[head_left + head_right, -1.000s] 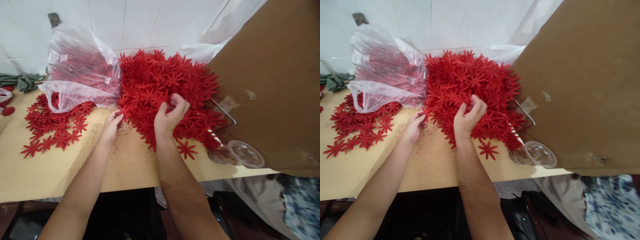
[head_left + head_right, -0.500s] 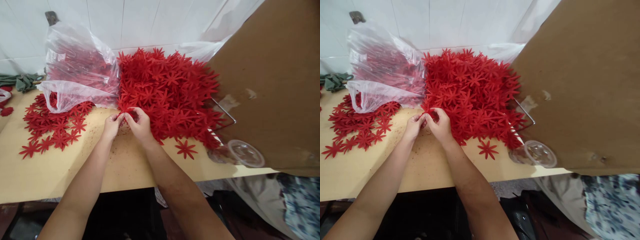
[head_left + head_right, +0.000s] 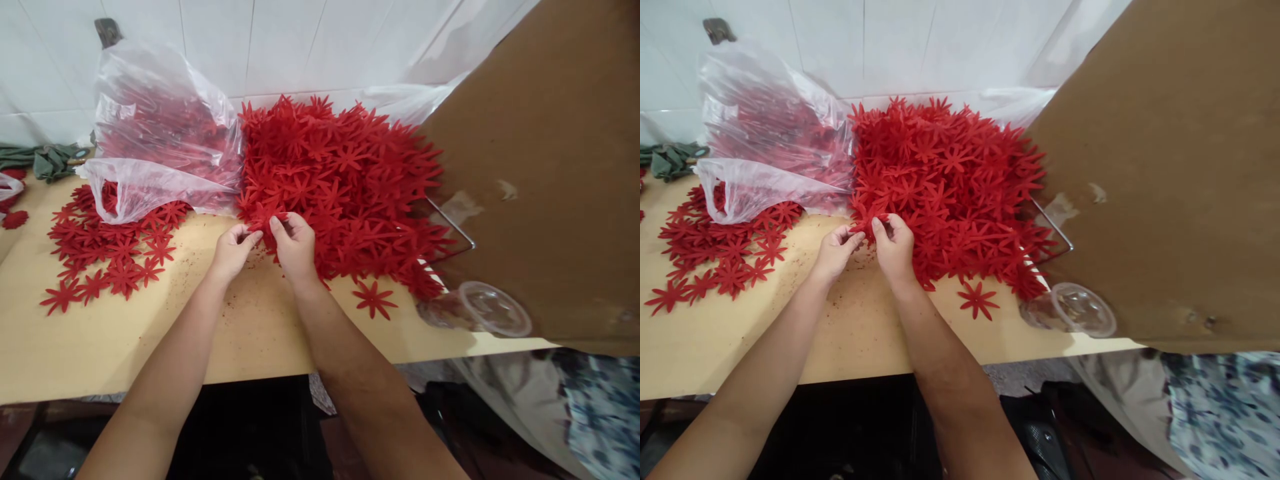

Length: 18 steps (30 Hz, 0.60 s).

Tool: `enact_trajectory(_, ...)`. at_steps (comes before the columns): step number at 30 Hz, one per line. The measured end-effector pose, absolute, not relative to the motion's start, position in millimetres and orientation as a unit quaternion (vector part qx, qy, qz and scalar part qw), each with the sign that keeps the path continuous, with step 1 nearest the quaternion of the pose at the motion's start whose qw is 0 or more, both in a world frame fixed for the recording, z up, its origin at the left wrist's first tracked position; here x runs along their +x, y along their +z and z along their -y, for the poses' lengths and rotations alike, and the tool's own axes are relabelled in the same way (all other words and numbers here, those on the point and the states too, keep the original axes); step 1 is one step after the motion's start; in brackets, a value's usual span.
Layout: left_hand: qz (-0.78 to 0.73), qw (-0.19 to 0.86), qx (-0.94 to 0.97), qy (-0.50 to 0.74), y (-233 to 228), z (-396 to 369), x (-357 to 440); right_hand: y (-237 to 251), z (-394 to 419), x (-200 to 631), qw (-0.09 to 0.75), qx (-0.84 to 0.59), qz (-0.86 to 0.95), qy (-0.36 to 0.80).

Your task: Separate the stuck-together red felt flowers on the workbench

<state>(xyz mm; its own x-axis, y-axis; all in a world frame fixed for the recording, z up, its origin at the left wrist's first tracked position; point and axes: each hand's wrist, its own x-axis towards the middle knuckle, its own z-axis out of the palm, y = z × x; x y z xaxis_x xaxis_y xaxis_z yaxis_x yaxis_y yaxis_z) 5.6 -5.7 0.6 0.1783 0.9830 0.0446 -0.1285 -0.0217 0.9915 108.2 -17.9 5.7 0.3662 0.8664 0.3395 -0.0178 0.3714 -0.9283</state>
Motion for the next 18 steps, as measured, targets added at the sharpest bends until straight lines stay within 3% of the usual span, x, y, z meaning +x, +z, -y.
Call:
enact_trajectory(9, -0.443, 0.552, 0.523, 0.475, 4, 9, 6, 5, 6, 137, 0.762, -0.497, 0.299, 0.287)
enact_trajectory(14, -0.449, 0.549, 0.538, 0.456, -2, 9, 12, 6, 8, 131, 0.737, -0.478, 0.361, 0.313)
enact_trajectory(18, -0.488, 0.464, 0.601, 0.431, -13, 7, 12, 8, 11, 129, 0.715, -0.483, 0.397, 0.314)
